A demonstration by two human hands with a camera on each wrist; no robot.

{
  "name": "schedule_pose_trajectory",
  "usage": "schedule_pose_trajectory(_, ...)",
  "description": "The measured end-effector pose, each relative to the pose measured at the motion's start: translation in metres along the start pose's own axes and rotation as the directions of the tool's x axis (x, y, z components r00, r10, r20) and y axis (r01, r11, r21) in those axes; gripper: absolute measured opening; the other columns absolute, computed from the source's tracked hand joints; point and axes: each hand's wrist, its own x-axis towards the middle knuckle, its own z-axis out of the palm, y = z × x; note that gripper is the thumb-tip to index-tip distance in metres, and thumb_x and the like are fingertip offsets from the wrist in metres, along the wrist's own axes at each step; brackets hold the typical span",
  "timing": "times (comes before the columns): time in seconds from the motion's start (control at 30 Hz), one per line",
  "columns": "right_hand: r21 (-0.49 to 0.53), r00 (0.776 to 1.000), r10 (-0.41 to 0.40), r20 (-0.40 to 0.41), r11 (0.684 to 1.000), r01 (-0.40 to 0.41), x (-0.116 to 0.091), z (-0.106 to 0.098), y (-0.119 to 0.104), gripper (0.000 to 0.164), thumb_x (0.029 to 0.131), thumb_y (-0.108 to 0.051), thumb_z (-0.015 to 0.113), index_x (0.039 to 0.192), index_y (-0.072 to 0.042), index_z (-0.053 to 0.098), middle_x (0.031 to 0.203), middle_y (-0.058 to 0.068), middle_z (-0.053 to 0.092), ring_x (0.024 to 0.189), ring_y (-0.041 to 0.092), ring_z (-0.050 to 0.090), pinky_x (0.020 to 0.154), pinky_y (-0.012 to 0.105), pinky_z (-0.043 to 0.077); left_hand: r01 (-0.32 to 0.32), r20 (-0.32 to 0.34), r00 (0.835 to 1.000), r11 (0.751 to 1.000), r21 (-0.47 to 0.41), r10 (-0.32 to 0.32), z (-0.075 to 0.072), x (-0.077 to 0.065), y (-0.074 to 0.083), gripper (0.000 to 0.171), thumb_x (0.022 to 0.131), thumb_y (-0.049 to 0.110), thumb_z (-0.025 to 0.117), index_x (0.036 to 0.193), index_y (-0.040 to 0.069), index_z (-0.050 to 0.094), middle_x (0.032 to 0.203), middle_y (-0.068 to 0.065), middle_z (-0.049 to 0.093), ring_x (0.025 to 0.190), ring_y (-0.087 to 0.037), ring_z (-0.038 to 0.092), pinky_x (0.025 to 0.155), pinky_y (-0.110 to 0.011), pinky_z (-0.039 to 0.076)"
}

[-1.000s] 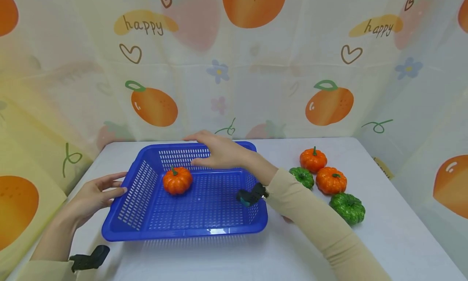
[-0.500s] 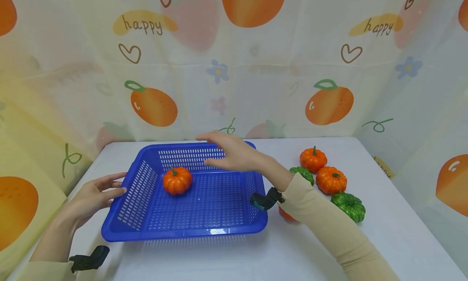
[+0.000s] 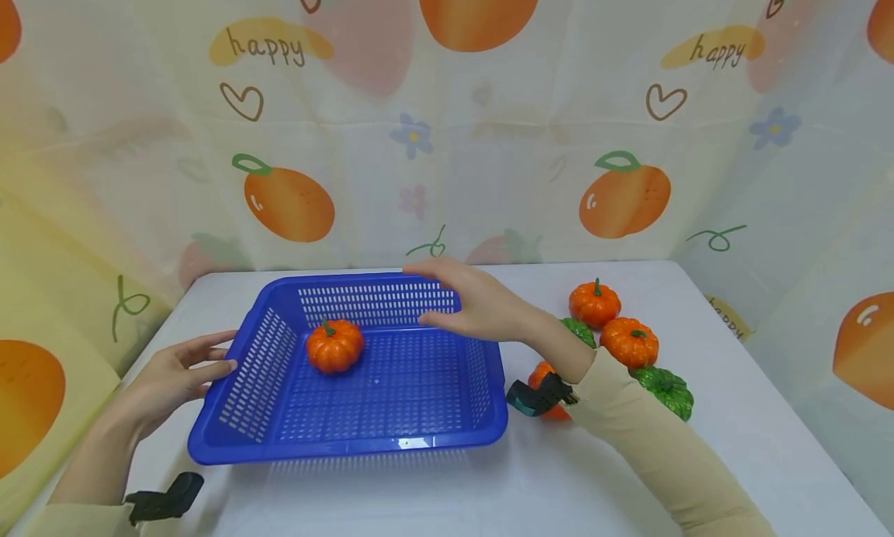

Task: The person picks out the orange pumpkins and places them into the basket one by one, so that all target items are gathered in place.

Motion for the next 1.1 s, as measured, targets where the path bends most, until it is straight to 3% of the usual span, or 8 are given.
schedule_pose_trajectory(0.1,-0.008,1.000,-0.006,-0.011,1.000,0.006,-0.009,0.001,0.003,0.057,0.084,-0.026,0.067,0.135,-0.015,0.045,0.135,-0.001,0.048,0.125,0.016,0.043,0.101,0.036,0.039,0.002,0.000,1.000,1.000,-0.003,-0.002,0.000,0.000,-0.001,0.073,0.088,0.036,0.061,0.143,0.001,0.027,0.123,-0.023,0.046,0.084,-0.009,0.062,0.072,-0.028,0.052)
schedule_pose_trajectory(0.33,0.027,0.999,0.036,-0.018,0.999,-0.036,-0.027,0.003,0.006,0.058,0.083,-0.022,0.069,0.135,-0.016,0.045,0.136,-0.002,0.047,0.115,0.009,0.049,0.089,0.024,0.046,-0.003,-0.002,1.000,1.000,-0.006,0.003,0.000,0.001,-0.002,0.073,0.088,0.035,0.061,0.143,0.001,0.028,0.119,-0.018,0.049,0.083,-0.009,0.062,0.072,-0.028,0.052)
schedule_pose_trajectory(0.53,0.048,0.999,0.028,-0.030,0.999,-0.026,-0.040,0.003,0.010,0.058,0.082,-0.019,0.070,0.135,-0.014,0.045,0.135,0.000,0.047,0.121,0.014,0.046,0.093,0.029,0.046,-0.011,0.002,1.000,1.000,-0.019,0.011,-0.001,0.001,-0.003,0.072,0.088,0.034,0.061,0.143,0.001,0.028,0.109,-0.006,0.052,0.082,-0.009,0.062,0.072,-0.028,0.053)
schedule_pose_trajectory(0.83,0.086,0.995,0.090,-0.034,0.993,-0.087,-0.071,-0.002,0.014,0.062,0.082,-0.018,0.070,0.137,-0.017,0.042,0.138,-0.002,0.044,0.125,0.014,0.043,0.096,0.037,0.044,-0.014,0.001,1.000,1.000,-0.003,0.014,-0.001,0.001,-0.002,0.072,0.089,0.035,0.060,0.143,0.000,0.028,0.117,-0.017,0.049,0.083,-0.010,0.063,0.072,-0.029,0.053)
schedule_pose_trajectory(1.1,0.138,0.986,0.164,-0.032,0.978,-0.158,-0.096,-0.005,0.020,0.064,0.082,-0.017,0.070,0.139,-0.018,0.040,0.140,-0.004,0.042,0.128,0.015,0.040,0.098,0.040,0.042,-0.016,0.002,1.000,1.000,-0.018,0.016,0.000,0.001,-0.002,0.071,0.088,0.033,0.061,0.142,0.001,0.029,0.111,-0.008,0.053,0.083,-0.009,0.063,0.071,-0.029,0.053)
